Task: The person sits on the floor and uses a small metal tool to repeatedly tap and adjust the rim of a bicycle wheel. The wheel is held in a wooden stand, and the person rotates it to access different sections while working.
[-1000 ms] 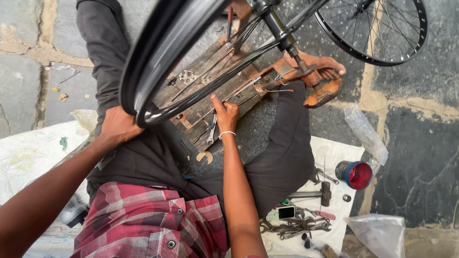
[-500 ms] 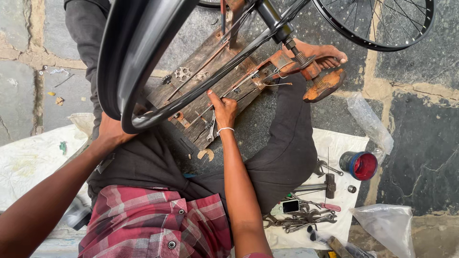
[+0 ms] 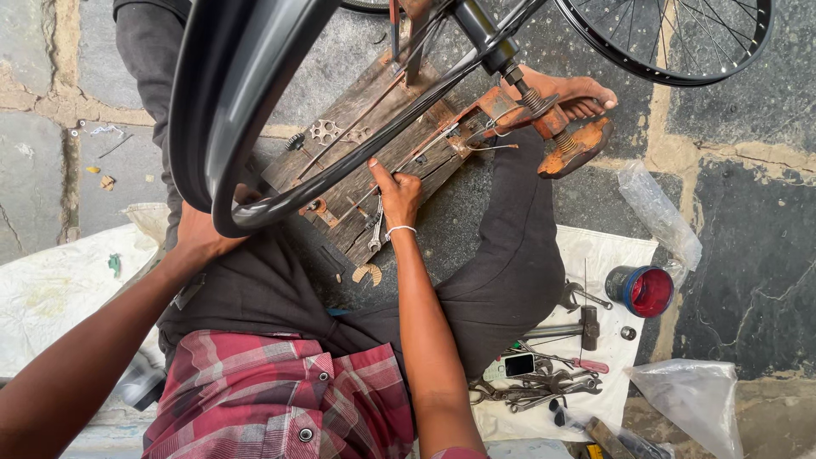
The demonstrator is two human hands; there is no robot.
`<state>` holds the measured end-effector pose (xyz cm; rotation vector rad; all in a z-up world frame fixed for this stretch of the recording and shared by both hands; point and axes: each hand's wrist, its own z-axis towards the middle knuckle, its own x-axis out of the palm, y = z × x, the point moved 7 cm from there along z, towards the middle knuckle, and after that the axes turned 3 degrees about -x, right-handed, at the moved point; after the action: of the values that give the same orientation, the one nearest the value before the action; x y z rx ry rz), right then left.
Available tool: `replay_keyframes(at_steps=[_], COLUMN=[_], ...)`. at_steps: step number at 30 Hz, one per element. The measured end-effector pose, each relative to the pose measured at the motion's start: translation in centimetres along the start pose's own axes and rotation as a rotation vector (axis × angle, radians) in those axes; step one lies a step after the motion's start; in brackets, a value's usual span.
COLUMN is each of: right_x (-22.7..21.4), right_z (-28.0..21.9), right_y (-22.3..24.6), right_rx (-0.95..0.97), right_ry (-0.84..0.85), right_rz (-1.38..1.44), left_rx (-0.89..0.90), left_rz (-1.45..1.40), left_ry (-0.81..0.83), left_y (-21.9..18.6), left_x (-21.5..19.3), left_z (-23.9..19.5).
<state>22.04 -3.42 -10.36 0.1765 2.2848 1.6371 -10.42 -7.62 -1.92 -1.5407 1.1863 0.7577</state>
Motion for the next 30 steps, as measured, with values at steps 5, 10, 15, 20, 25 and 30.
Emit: replay_keyframes(at_steps=[5, 10, 15, 20, 25, 30], right_x=[0.1, 0.1, 0.1, 0.1, 0.2, 0.2], right_z=[0.1, -0.3, -0.2, -0.2, 0.0, 0.0], right_y=[-0.3, 0.4, 0.4, 0.2, 0.0, 0.0], right_rx=[0.029, 0.003, 0.027, 0.006, 0.016, 0.010], right_ry=[-0.020, -0.039, -0.030, -0.037, -0.036, -0.028], right_rz=[0.000, 0.012, 0.020, 0.001, 0.002, -0.006], left_rx=[0.019, -0.008, -0.019, 0.028, 0.015, 0.008], left_rz=[0.013, 0.022, 0.015, 0.011, 0.057, 0.015], left_ry=[0.009, 0.051, 0.022, -0.036, -0.009, -0.018], left_y=[0.3, 0.9, 1.5, 0.7, -0.1, 0.6], left_x=[0.5, 1.1, 1.3, 0.5, -0.1, 0.5], left_z=[0.1, 0.2, 0.3, 0.1, -0.1, 0.1])
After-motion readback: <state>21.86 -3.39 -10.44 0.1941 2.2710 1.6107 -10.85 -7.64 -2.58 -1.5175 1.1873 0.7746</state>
